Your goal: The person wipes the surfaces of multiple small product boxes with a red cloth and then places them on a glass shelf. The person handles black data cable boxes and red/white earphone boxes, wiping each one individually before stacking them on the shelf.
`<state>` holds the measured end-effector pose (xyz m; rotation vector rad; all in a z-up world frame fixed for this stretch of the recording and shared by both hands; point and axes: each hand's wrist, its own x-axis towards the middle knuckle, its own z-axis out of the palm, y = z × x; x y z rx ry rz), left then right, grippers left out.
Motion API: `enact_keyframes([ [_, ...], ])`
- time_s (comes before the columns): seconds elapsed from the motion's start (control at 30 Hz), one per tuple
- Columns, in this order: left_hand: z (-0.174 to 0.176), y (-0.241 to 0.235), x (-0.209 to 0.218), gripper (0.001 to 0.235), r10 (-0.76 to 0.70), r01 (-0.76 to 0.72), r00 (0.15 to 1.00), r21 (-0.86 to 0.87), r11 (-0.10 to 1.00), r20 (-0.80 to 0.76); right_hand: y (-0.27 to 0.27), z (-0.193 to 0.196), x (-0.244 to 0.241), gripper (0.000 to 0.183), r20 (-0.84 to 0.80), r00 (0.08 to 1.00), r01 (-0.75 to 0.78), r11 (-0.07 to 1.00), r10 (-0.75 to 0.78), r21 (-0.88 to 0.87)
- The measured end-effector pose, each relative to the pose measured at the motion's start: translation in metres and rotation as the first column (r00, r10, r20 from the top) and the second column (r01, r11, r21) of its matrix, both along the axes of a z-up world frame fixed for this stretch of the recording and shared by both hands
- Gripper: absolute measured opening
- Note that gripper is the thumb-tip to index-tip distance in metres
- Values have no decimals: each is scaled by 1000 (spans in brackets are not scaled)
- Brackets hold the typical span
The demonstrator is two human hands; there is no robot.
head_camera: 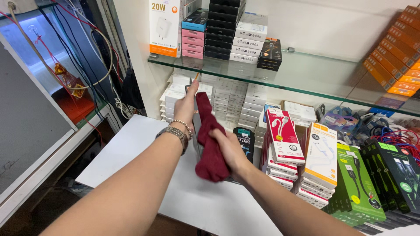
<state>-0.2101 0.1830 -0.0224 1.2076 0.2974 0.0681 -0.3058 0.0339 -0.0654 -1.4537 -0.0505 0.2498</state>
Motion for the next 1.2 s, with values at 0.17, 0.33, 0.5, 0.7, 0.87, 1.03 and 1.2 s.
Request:
enact_keyframes([
  [0.17, 20, 16, -22, 90, -52, -183, 956, 721, 668, 290, -36, 23, 1, 51, -328, 936, 264, 874, -130, 407],
  [0.33, -1, -2, -32, 98, -340, -215, 899, 955, 206, 276, -49, 70, 53, 57, -34, 999, -30, 988, 35, 148],
  [0.5, -18, -13, -25, 60, -453, -274, 825, 940, 203, 338, -37, 72, 83, 52, -186, 983, -3, 999, -5, -42],
  [0.7, -5, 1, -35, 83, -484, -98, 846, 957, 274, 225, -54, 61, 75, 49, -175, 971, -189, 973, 165, -132],
  [0.87, 2, -2, -47, 88, -505, -90, 831, 953, 290, 232, -50, 67, 71, 45, -116, 983, -171, 928, 140, -330],
  [1.03, 10, -4, -47, 88, -508, -114, 840, 977, 179, 191, -43, 75, 74, 44, 66, 981, 192, 912, -180, -362],
  [1.2, 12, 11, -54, 83, -420, -67, 881, 937, 342, 216, -61, 78, 66, 46, -282, 948, 171, 984, -149, 57],
])
